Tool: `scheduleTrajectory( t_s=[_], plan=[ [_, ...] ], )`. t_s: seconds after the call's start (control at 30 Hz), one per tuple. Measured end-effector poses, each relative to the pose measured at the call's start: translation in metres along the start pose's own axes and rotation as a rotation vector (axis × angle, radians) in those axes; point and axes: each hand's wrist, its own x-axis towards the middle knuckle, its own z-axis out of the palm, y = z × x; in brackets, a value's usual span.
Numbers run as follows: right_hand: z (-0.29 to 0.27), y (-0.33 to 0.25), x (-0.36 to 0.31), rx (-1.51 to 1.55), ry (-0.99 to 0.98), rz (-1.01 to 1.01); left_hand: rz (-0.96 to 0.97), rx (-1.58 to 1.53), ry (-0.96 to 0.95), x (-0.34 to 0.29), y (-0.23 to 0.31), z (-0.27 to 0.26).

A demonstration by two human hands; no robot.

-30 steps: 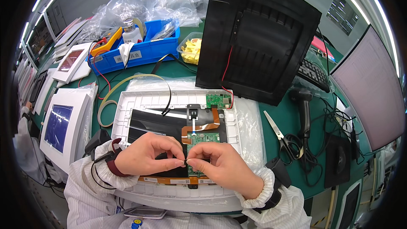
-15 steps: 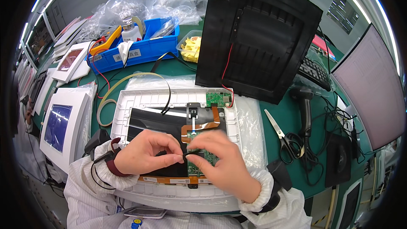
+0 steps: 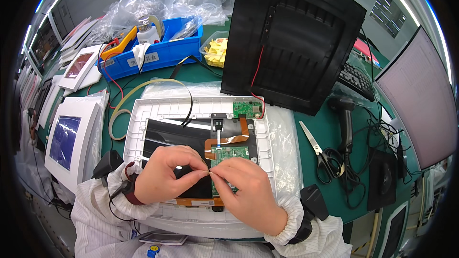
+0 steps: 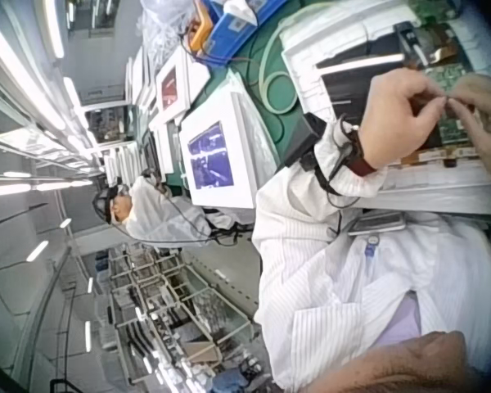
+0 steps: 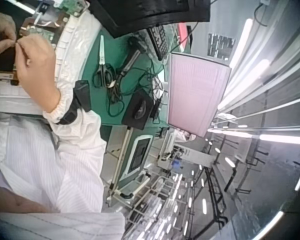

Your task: Connecting ribbon cables and electronic components to a screen module assembly.

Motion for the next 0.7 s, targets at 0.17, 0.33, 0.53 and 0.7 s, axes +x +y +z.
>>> scheduleTrajectory(
  t_s=[0.17,0.33,0.53,0.7],
  plan=[
    [0.0010,0.0009,-0.0002,-0.027,0.012,-0.030,0.123,0.103,0.046,-0.0007,-0.0020,0.0026],
    [0.0004,0.0052,0.0013,-0.043,-0.002,-0.075,0.154,0.164,0.056,-0.0005,-0.0030,0.0046],
    [0.0008,0.0057,0.0002,-0.067,-0.011,-0.084,0.182,0.187,0.061,-0.0013,-0.0047,0.0073],
    [0.0025,0.0052,0.0016,-0.066,0.008,-0.091,0.168,0.191,0.051,-0.0017,-0.0047,0.0073]
  ],
)
